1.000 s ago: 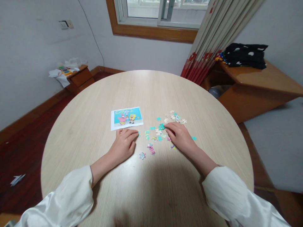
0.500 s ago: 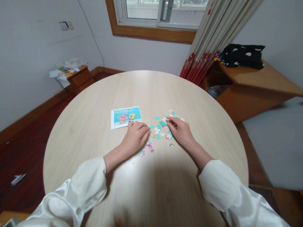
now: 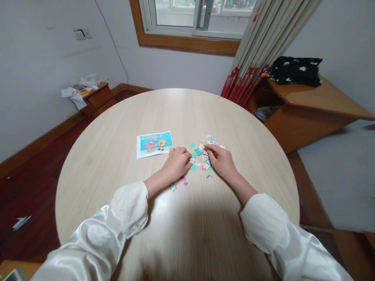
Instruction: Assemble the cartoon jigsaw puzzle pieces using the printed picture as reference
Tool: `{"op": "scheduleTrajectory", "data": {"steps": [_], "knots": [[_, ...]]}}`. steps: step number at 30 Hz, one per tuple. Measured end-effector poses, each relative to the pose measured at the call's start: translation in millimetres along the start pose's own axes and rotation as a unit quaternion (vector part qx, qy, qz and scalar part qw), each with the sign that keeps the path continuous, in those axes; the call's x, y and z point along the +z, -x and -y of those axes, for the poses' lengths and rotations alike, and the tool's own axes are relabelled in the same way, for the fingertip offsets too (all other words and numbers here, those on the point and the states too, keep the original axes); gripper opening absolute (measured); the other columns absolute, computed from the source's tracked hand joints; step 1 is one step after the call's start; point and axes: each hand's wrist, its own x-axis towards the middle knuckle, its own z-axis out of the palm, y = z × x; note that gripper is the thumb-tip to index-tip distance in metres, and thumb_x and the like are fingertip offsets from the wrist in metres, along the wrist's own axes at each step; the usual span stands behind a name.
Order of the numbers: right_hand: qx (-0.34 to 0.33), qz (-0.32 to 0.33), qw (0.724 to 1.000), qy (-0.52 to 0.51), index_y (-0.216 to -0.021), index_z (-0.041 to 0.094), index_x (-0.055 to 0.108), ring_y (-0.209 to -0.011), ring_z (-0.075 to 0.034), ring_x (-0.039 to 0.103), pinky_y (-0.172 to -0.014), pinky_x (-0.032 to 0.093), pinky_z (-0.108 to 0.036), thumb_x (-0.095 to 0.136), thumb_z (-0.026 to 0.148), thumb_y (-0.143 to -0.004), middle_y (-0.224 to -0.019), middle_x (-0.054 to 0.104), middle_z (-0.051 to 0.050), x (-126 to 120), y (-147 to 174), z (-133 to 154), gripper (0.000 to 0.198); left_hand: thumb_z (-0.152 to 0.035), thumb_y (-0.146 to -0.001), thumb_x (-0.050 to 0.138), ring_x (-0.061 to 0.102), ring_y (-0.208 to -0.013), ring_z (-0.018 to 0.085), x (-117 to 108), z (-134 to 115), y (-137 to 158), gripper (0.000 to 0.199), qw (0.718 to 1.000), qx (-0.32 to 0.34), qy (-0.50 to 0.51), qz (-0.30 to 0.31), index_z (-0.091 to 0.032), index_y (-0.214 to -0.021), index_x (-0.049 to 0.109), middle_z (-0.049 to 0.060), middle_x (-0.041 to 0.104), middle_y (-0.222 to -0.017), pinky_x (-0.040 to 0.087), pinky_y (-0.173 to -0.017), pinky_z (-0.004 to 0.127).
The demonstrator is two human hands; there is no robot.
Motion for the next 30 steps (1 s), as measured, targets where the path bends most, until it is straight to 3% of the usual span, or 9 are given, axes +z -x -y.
{"op": "scheduleTrajectory", "data": {"steps": [4,7,9,14,16,18,21,26,30], "knots": [[-0.004,-0.009,1.0,0.002,-0.097,0.021,0.071,-0.092,-0.022,0.068,-0.086,0.052,-0.039,0.05,0.019,-0.082,-0.097,0.074,-0.007,-2.4,-0.3,5.4,0.025,-0.022,-0.086,0.06,0.056,-0.101,0.029,-1.6,-1.6,1.9,0.016,1.0,0.0,0.026,-0.016,-0.011,-0.095,0.069,0.013,0.067,-0.102,0.035,-0.09,0.044],[-0.009,-0.006,0.998,-0.065,-0.097,0.021,0.071,-0.096,-0.021,0.066,-0.088,0.051,-0.039,0.053,0.024,-0.084,-0.1,0.073,-0.007,-3.1,1.9,20.1,0.022,-0.025,-0.081,0.065,0.059,-0.092,0.025,-1.7,0.8,2.5,0.015,0.982,-0.037,0.182,-0.032,-0.013,-0.087,0.07,0.011,0.069,-0.094,0.038,-0.085,0.039],[-0.008,0.019,0.991,-0.131,-0.098,0.022,0.071,-0.101,-0.021,0.064,-0.087,0.052,-0.038,0.056,0.027,-0.085,-0.104,0.071,-0.007,-2.3,3.8,33.0,0.021,-0.028,-0.08,0.065,0.058,-0.08,0.02,-1.5,4.5,2.7,0.016,0.925,-0.079,0.372,-0.022,-0.014,-0.082,0.071,0.008,0.068,-0.084,0.04,-0.076,0.034],[-0.008,0.083,0.97,-0.227,-0.1,0.024,0.071,-0.098,-0.019,0.063,-0.077,0.054,-0.033,0.06,0.03,-0.085,-0.103,0.069,-0.007,3.4,5.5,55.5,0.019,-0.028,-0.075,0.07,0.043,-0.056,0.009,-1.8,13.3,6.4,0.02,0.681,-0.141,0.717,0.035,-0.011,-0.066,0.066,0.001,0.054,-0.06,0.033,-0.057,0.024],[-0.017,0.077,0.972,-0.22,-0.098,0.024,0.071,-0.095,-0.018,0.063,-0.075,0.053,-0.033,0.062,0.028,-0.084,-0.1,0.07,-0.006,6.3,4.8,57.8,0.017,-0.025,-0.074,0.071,0.042,-0.056,0.008,-2.9,13.8,9.2,0.017,0.632,-0.163,0.755,0.063,-0.011,-0.067,0.065,0.0,0.051,-0.06,0.032,-0.055,0.023],[-0.03,0.072,0.976,-0.203,-0.098,0.023,0.071,-0.092,-0.018,0.063,-0.076,0.053,-0.034,0.062,0.026,-0.084,-0.097,0.07,-0.006,8.2,4.4,57.3,0.016,-0.022,-0.076,0.069,0.044,-0.058,0.008,-5.1,13.8,12.4,0.016,0.616,-0.176,0.765,0.071,-0.011,-0.066,0.064,0.0,0.052,-0.061,0.035,-0.057,0.023],[-0.047,0.067,0.984,-0.16,-0.1,0.023,0.07,-0.089,-0.019,0.063,-0.078,0.051,-0.036,0.058,0.024,-0.087,-0.095,0.07,-0.006,7.0,6.5,54.0,0.017,-0.021,-0.081,0.062,0.045,-0.058,0.009,-11.0,18.9,18.4,0.017,0.662,-0.183,0.725,0.054,-0.011,-0.068,0.066,0.004,0.059,-0.068,0.037,-0.06,0.025],[-0.096,0.105,0.988,-0.062,-0.101,0.022,0.069,-0.092,-0.021,0.061,-0.082,0.049,-0.04,0.056,0.023,-0.089,-0.095,0.068,-0.008,-5.4,23.2,49.1,0.018,-0.019,-0.083,0.058,0.053,-0.066,0.013,-20.6,50.4,36.0,0.015,0.859,-0.178,0.476,-0.067,-0.014,-0.076,0.07,0.006,0.067,-0.077,0.04,-0.067,0.028],[-0.145,0.167,0.975,-0.014,-0.101,0.02,0.069,-0.089,-0.021,0.059,-0.08,0.046,-0.04,0.054,0.021,-0.09,-0.092,0.066,-0.009,-12.9,38.8,49.6,0.018,-0.022,-0.081,0.059,0.055,-0.068,0.016,-19.0,71.7,51.7,0.013,0.936,-0.16,0.299,-0.097,-0.015,-0.082,0.069,0.006,0.067,-0.077,0.042,-0.067,0.031]]}}
